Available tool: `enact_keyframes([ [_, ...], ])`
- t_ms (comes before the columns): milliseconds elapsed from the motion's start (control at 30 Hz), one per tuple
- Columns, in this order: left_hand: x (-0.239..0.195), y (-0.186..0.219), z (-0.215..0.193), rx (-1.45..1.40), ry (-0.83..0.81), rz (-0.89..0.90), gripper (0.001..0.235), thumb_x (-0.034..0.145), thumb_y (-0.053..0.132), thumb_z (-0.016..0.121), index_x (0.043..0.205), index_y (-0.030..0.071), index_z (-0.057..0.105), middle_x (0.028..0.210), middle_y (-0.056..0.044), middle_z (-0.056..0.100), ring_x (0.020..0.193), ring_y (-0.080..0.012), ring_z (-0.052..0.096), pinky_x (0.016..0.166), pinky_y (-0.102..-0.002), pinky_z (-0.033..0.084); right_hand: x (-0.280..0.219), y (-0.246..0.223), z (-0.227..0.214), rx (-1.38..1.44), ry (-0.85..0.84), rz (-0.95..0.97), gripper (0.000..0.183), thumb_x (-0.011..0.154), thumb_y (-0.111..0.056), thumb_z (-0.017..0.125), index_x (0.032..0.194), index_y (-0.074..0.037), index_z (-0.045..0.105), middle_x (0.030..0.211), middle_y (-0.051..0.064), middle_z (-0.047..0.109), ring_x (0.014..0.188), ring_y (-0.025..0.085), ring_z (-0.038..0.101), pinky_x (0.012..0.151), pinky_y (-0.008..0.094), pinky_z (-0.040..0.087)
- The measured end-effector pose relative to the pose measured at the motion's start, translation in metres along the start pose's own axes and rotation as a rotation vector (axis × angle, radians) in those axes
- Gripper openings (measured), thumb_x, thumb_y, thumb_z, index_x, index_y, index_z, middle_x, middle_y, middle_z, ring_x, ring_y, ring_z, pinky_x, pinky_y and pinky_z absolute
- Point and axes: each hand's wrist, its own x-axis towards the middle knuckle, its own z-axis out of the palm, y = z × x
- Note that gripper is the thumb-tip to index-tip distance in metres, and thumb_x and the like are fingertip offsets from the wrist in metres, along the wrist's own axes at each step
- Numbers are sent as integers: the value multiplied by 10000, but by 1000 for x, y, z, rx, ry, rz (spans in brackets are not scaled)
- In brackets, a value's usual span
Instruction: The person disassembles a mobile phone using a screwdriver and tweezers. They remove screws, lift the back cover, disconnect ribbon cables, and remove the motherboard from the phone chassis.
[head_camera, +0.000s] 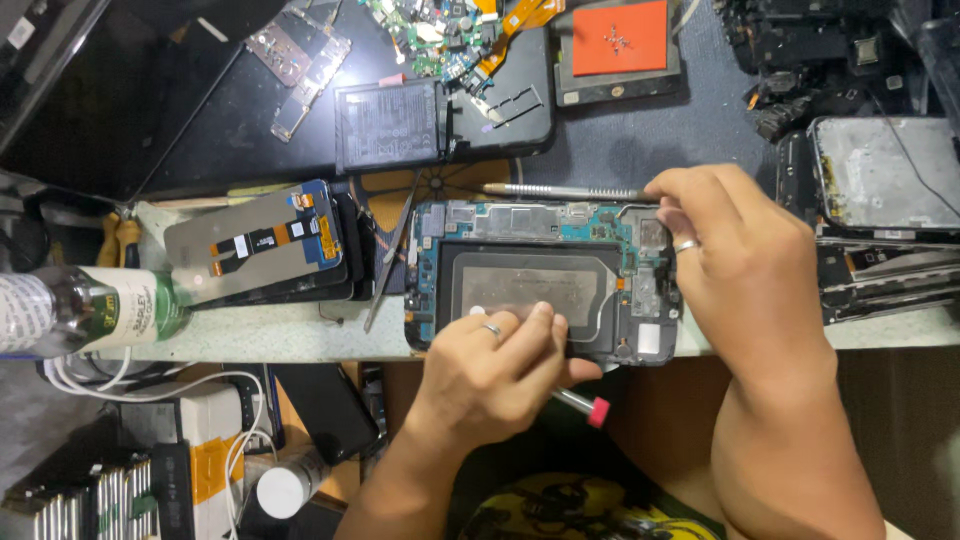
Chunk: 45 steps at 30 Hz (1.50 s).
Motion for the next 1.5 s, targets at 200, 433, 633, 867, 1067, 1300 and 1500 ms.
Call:
enact_keyframes([
  [200, 5, 12, 3, 37, 18, -19, 389, 941, 346, 795, 986, -28, 698, 964, -130, 674, 744, -221, 654, 679, -355, 559, 7, -1, -4, 195, 72, 15, 243, 912, 154, 667, 1088, -7, 620, 1043, 146, 667, 907, 282, 702, 763, 350, 567],
  [433, 28, 8, -21, -48, -31, -112, 232, 980, 240, 770, 1033, 30, 688, 892, -41, 626, 673, -196, 606, 575, -345, 475, 21, -18, -34, 210, 78, 213, 191, 933, 159, 654, 1070, 27, 631, 992, 150, 691, 884, 222, 724, 758, 298, 559],
  [633, 70, -13, -3, -13, -43, -183, 152, 892, 107, 688, 1037, 63, 676, 900, -57, 590, 675, -230, 643, 574, -380, 496, 30, -16, -31, 289, 13, 340, 146, 935, 85, 676, 1055, 5, 657, 935, 135, 706, 773, 214, 713, 682, 323, 548],
  [867, 89, -24, 23, 75, -202, -150, 36, 850, 100, 643, 869, 78, 622, 879, -75, 582, 646, -240, 664, 540, -386, 507, 9, 0, -19, 186, -88, 270, 169, 905, 54, 715, 1057, -5, 668, 971, 166, 684, 872, 335, 686, 735, 393, 520],
  [1067, 104, -26, 34, 119, -250, -106, 60, 824, 115, 655, 809, 76, 612, 850, -85, 576, 631, -240, 658, 514, -386, 503, 10, 6, -15, 214, -72, 289, 312, 854, 162, 627, 1111, -12, 651, 1020, 171, 697, 916, 319, 711, 770, 392, 553],
  [1300, 115, -21, 38, 212, -285, -54, 90, 824, 123, 657, 762, 78, 609, 793, -75, 572, 617, -230, 656, 482, -384, 505, 5, 13, -14, 304, -79, 339, 512, 773, 215, 524, 1212, -32, 615, 1061, 174, 709, 954, 294, 737, 811, 373, 580],
  [1500, 121, -26, 43, 202, -307, 29, 129, 857, 138, 651, 748, 80, 618, 767, -69, 555, 600, -211, 651, 442, -365, 487, 4, 16, -16, 312, -100, 311, 600, 724, 213, 481, 1253, -40, 607, 1093, 187, 709, 1024, 325, 728, 883, 385, 574],
])
